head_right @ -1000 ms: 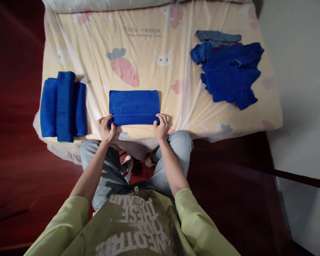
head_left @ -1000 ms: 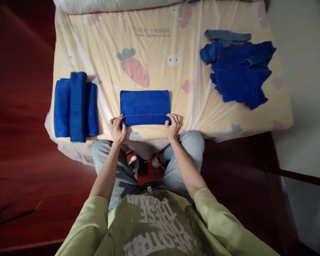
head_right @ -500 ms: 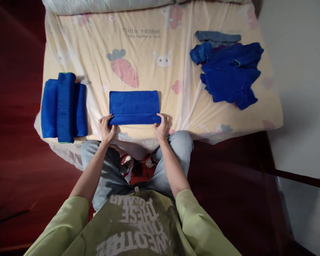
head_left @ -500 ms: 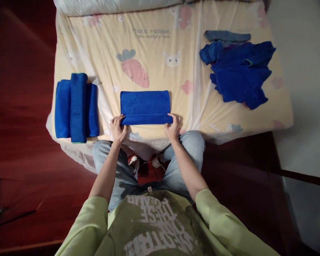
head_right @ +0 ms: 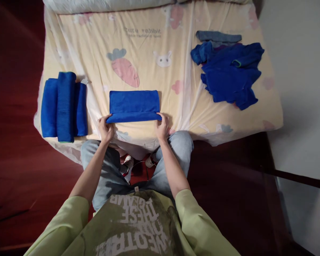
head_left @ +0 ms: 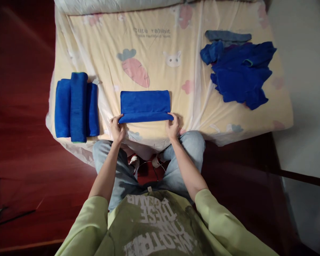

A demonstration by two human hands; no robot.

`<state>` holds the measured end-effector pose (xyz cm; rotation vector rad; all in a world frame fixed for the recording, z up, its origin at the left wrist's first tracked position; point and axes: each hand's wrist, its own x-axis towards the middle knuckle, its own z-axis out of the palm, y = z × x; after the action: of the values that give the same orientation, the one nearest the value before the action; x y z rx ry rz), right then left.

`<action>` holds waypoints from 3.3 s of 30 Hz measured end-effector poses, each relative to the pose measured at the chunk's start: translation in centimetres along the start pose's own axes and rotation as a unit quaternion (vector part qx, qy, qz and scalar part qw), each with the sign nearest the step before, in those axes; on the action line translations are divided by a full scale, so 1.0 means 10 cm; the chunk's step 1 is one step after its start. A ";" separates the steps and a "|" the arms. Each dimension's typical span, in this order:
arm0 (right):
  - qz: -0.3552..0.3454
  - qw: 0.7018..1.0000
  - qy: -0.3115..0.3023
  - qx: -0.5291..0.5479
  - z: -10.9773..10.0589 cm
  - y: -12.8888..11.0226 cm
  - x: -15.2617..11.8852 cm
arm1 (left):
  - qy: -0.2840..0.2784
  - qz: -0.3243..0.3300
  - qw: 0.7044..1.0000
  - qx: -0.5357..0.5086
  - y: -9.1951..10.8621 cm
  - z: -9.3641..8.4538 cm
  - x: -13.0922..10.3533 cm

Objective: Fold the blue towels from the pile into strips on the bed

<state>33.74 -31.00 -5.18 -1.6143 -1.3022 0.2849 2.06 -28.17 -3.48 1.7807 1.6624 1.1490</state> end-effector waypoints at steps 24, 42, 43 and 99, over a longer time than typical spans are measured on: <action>0.105 0.988 0.107 -0.032 0.11 0.04 -0.02 | 0.099 -0.078 0.991 -0.049 0.01 0.11 -0.06; 0.124 0.985 0.111 -0.039 0.11 -0.01 -0.01 | 0.086 -0.081 0.993 0.002 -0.06 0.11 -0.08; 0.122 0.985 0.115 -0.042 0.10 -0.02 -0.01 | 0.083 -0.084 0.993 0.002 -0.06 0.11 -0.08; 0.104 0.993 0.055 -0.015 0.09 0.12 -0.06 | 0.040 -0.076 0.996 0.006 -0.06 0.00 -0.01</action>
<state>33.61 -30.87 -6.82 -1.7698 -1.0612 0.3003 1.73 -28.19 -3.97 1.6032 1.8188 1.1576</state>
